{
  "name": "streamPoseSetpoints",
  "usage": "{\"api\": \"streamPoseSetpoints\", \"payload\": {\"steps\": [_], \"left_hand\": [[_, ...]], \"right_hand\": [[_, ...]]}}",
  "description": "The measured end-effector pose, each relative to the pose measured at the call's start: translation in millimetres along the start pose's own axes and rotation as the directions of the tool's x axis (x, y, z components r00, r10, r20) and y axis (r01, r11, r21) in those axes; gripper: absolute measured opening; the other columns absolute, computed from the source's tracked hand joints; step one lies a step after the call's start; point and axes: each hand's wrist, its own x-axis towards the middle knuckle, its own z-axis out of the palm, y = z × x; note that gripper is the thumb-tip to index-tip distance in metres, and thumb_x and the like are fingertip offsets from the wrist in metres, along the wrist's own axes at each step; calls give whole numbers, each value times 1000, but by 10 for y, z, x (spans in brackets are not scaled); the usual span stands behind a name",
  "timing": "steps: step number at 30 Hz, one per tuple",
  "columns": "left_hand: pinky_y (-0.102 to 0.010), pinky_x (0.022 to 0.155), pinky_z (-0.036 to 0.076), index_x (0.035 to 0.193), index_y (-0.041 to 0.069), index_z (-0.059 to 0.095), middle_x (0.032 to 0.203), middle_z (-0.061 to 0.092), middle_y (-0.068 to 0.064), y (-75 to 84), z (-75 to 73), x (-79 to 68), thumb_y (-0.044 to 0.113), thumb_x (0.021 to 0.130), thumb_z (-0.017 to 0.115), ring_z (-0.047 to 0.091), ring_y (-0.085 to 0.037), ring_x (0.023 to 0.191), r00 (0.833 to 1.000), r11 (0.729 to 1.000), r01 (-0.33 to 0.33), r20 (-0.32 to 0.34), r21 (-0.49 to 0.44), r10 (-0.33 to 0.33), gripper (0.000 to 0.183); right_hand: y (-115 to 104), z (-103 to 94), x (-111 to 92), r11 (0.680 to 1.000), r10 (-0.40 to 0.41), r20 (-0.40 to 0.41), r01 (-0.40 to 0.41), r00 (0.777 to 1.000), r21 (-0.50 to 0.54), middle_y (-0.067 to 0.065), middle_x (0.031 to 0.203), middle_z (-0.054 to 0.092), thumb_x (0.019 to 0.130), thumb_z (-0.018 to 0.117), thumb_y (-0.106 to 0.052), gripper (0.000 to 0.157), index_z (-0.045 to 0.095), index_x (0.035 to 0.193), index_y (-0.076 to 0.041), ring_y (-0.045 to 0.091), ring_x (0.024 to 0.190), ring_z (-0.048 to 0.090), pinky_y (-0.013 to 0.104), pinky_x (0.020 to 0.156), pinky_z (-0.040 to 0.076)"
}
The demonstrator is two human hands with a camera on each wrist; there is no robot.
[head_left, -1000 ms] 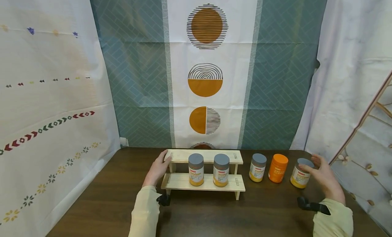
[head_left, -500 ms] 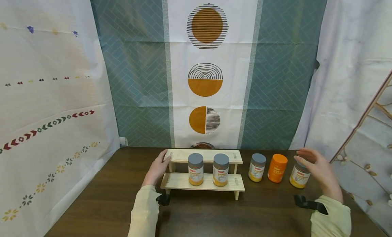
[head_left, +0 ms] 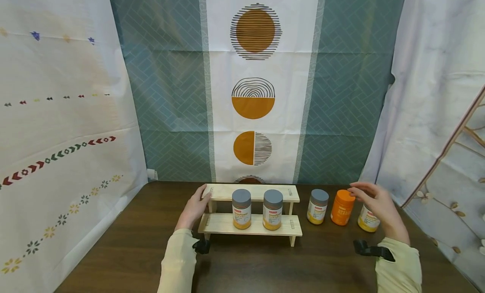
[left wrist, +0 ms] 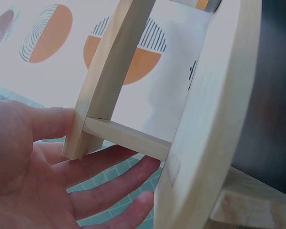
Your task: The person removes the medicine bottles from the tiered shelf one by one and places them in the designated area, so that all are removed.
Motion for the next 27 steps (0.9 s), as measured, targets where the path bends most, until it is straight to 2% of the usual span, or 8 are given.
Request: {"api": "streamPoseSetpoints", "payload": {"steps": [4,8,13,17,20,27], "left_hand": [[-61,110,31,154,7,21,156,28,-26,-7,4,7,26,105,39,36,-46,138,1000,1000,0,0,0,0,56],[-61,111,32,154,7,21,156,29,-25,3,7,7,27,105,39,36,-46,138,1000,1000,2,-3,-8,-2,56],[-61,111,30,154,8,22,156,29,-25,4,9,-3,27,105,39,34,-46,140,1000,1000,10,-4,-12,-10,56],[-61,112,30,155,9,22,156,29,-24,6,8,-8,28,105,40,33,-45,141,1000,1000,15,-3,-12,-15,56],[-61,111,30,154,8,22,156,29,-25,16,0,-4,29,105,39,34,-45,140,1000,1000,10,-6,-9,-10,56],[-61,112,30,154,9,22,156,29,-24,18,-1,-13,29,105,40,35,-45,140,1000,1000,12,-4,-6,-12,56]], "right_hand": [[-19,54,28,999,15,11,-15,1000,-30,-35,93,59,101,52,-28,42,56,125,6,-9,84,63,10,73,51],[-52,101,39,999,4,21,-3,1000,-32,-28,95,63,101,52,-28,41,56,125,6,-8,83,64,13,74,52],[-108,162,58,998,20,58,-17,998,-54,-8,101,72,101,51,-32,42,56,128,0,-5,87,65,13,78,52],[-160,247,78,998,16,98,-10,995,-57,12,109,71,102,50,-32,42,56,130,-2,1,90,68,16,81,53],[-197,324,101,999,-1,131,7,991,-45,19,113,69,101,51,-31,40,56,129,-3,3,90,68,15,83,53],[-211,533,156,999,-43,205,46,978,-10,20,116,68,100,54,-27,37,57,129,-5,0,94,66,14,83,52]]}}
